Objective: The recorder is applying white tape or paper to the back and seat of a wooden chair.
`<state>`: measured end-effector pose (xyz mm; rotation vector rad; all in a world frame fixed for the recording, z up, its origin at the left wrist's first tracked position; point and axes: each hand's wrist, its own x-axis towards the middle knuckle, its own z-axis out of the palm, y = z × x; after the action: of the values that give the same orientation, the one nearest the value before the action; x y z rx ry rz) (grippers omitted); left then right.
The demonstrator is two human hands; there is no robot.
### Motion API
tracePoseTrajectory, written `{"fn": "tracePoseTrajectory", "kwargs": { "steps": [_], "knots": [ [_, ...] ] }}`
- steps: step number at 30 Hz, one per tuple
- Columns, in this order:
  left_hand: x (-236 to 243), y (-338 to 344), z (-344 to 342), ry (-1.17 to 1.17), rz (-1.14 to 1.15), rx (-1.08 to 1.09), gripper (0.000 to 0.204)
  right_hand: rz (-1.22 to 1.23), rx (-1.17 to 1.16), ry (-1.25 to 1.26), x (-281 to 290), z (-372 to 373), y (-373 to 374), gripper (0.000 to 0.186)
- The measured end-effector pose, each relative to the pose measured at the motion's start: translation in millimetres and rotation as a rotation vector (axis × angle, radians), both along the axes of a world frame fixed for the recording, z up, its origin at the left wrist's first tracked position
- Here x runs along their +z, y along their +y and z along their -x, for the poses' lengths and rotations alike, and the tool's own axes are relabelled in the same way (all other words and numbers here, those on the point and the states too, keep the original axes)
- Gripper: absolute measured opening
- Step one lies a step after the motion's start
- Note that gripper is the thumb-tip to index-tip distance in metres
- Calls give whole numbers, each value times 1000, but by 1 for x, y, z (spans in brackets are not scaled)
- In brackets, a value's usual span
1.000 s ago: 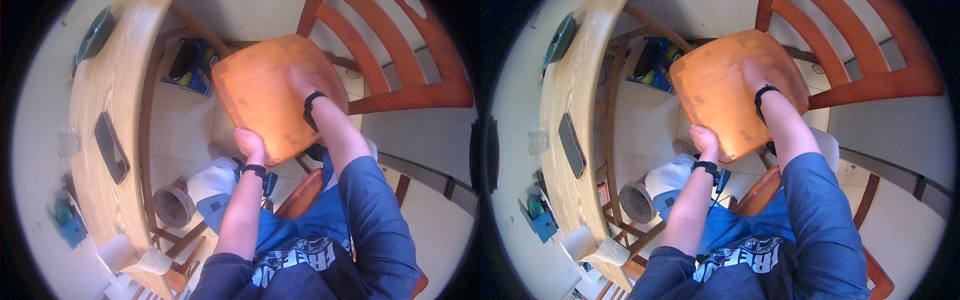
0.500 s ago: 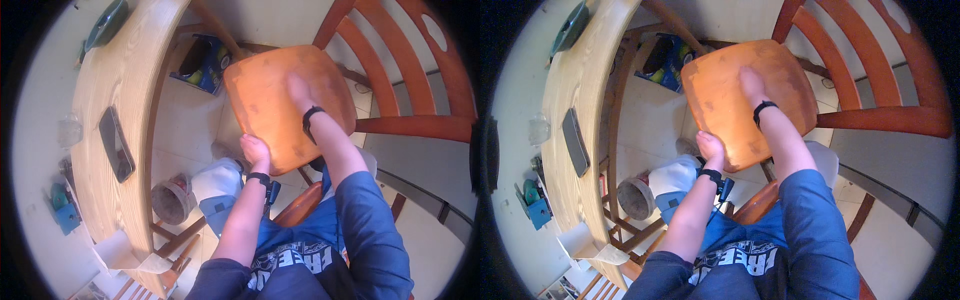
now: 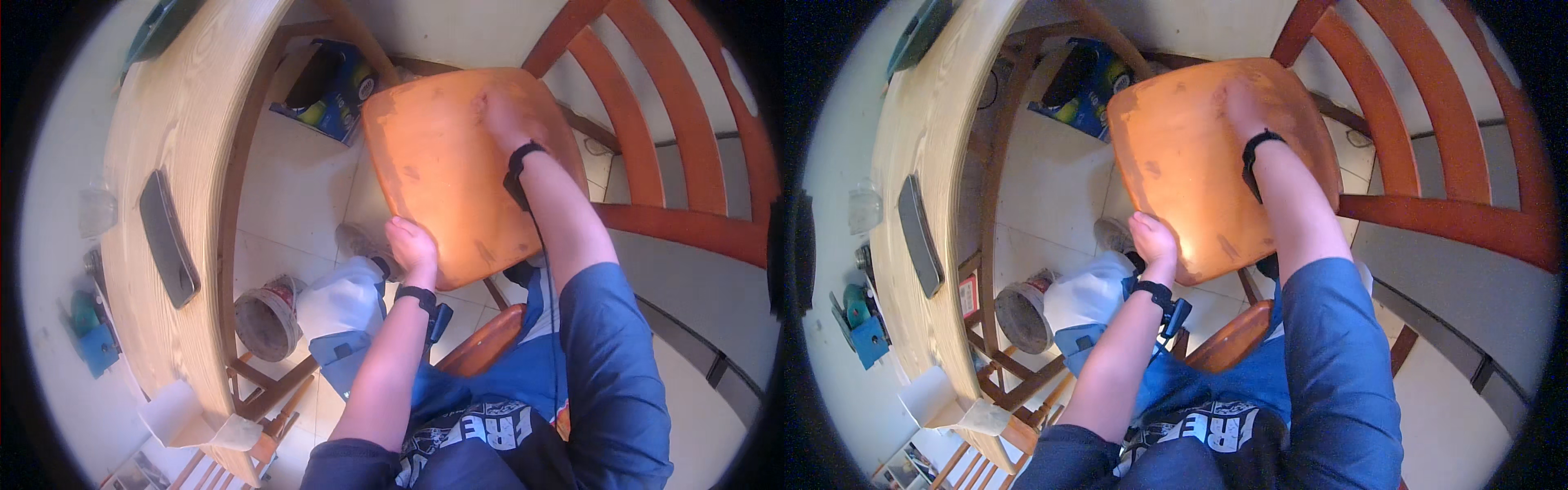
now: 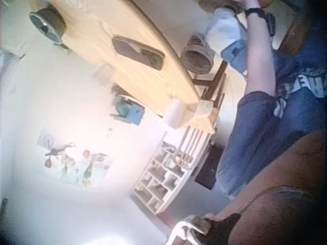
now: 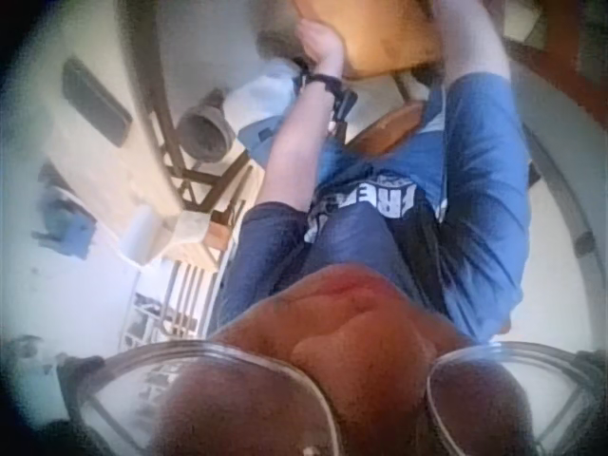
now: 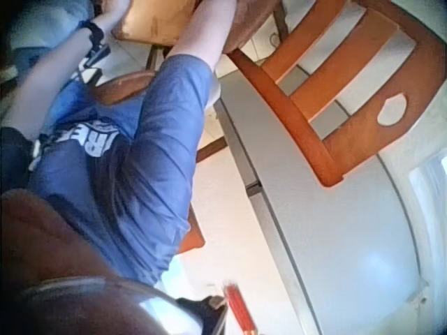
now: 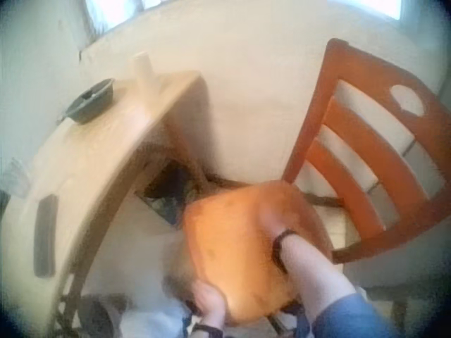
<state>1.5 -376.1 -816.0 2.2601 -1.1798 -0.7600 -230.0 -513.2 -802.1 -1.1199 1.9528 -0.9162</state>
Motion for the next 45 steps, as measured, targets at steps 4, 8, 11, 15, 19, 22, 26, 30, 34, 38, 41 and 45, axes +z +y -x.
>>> {"fn": "tracePoseTrajectory", "kwargs": {
  "steps": [4, 8, 11, 15, 19, 22, 26, 30, 34, 38, 41, 45],
  "knots": [
    [-1, 0, 1, -26, 6, 10, 44, -114, 36, 415, 6, 9, -33, 13],
    [-1, 0, -1, -7, -56, -4, 42, 45, 4, 549, -12, 6, -31, 18],
    [0, 1, -3, -9, 0, -49, 43, -5, -2, 512, -18, -6, -8, 23],
    [0, 2, -6, -22, -28, -36, 44, 2, 114, 616, -6, -29, 46, 24],
    [0, 2, -6, -8, 9, -31, 44, -46, 88, 487, 1, -39, 86, 19],
    [0, 2, -5, -21, -11, -25, 44, 12, 166, 448, -10, -31, 88, 17],
    [0, 1, -3, -48, -19, -13, 48, 22, 11, 224, -22, -17, 59, 15],
    [0, -1, -1, -57, -18, -1, 41, 28, 55, 256, -8, -4, 20, 15],
    [0, -2, 1, -44, -62, 16, 41, 66, -3, 316, 2, -2, -13, 14],
    [3, -3, 1, -60, -54, 8, 40, 40, -32, 485, -13, -2, -29, 16],
    [5, -2, 1, -44, -33, 23, 41, 102, -40, 584, -25, 3, -23, 19],
    [7, 0, -1, -30, -33, -1, 42, 22, 56, 622, -28, -5, 6, 20]
  ]
}}
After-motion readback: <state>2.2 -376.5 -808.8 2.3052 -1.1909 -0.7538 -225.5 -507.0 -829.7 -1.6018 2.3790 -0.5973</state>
